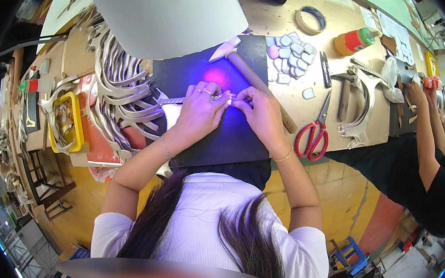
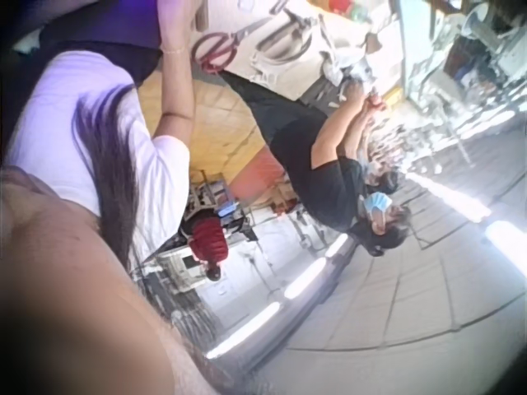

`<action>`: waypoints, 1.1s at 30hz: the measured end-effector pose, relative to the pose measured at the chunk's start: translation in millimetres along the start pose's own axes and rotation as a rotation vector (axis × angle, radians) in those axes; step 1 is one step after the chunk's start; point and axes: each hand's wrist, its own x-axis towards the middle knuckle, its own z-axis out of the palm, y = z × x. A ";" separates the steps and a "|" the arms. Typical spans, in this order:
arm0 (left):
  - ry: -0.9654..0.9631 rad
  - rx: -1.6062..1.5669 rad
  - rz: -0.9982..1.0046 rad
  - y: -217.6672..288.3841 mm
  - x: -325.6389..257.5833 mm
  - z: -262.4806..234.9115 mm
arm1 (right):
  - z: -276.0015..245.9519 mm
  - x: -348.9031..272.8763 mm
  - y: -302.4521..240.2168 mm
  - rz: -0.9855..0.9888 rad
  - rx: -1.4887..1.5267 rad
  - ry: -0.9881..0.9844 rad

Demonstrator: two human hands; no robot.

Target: The person assembles small white scale-like pieces onto a curved white plastic frame using red-handled scissors and a hammer. They cut and position the pieces, then tap them into place on the frame under a work lamp.

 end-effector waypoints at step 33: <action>-0.018 -0.032 0.000 -4.3 3.9 1.5 | 13.5 6.7 -7.1 -0.110 -0.150 0.219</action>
